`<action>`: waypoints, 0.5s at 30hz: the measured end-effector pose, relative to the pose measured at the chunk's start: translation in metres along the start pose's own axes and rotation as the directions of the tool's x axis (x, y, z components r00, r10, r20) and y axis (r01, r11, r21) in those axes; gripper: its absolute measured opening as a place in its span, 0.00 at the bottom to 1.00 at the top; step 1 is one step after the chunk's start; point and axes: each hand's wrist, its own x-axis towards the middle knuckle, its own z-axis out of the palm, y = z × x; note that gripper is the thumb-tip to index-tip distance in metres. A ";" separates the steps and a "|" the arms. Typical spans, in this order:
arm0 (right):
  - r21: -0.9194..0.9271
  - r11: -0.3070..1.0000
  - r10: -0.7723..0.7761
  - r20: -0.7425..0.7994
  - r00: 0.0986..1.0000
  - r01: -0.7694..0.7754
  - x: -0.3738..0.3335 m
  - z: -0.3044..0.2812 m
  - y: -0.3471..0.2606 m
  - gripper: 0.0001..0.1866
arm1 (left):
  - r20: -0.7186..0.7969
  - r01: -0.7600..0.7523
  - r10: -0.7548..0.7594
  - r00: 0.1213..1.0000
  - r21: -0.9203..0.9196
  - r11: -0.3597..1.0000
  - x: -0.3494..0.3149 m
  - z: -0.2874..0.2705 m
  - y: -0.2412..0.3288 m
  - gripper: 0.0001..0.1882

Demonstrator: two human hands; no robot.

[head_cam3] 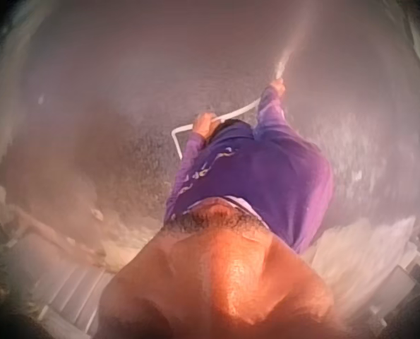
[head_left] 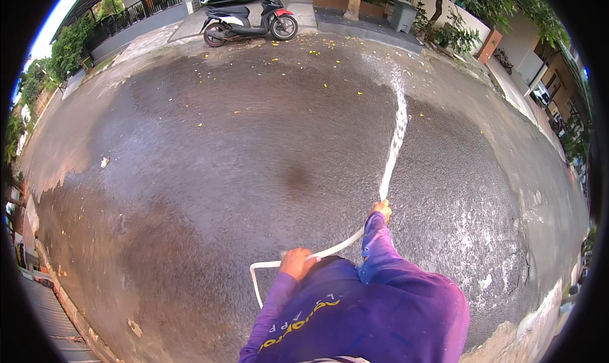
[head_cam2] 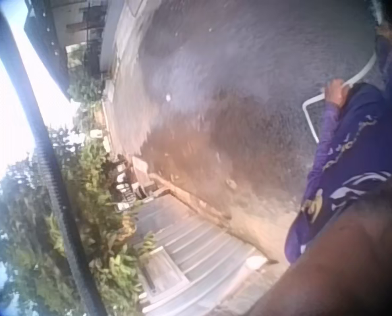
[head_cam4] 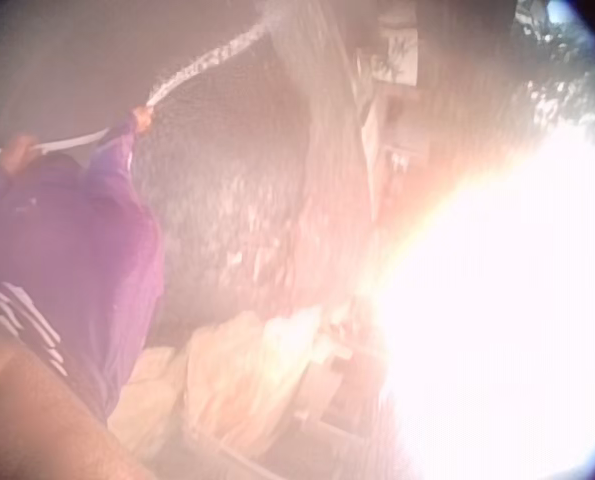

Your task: The person uses a garden hose to spray water on a paved outdoor area, moving the hose back and forth to cover different sections of the ground. The person walks along the pavement while directing the water stream to rinse the surface.

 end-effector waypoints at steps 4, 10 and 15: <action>0.121 0.976 0.187 -0.033 0.982 -0.182 -0.038 0.000 -0.011 0.22 | -0.019 -0.001 0.001 1.000 0.025 1.000 -0.006 -0.003 -0.014 0.24; 0.090 0.973 0.220 -0.063 0.974 -0.214 -0.046 0.019 0.001 0.29 | -0.045 0.029 -0.028 0.999 0.005 1.000 -0.012 -0.017 -0.020 0.24; -0.053 0.991 0.128 0.029 0.991 -0.126 -0.086 0.036 -0.015 0.29 | -0.057 0.080 -0.079 0.995 0.024 0.997 -0.012 -0.038 -0.044 0.24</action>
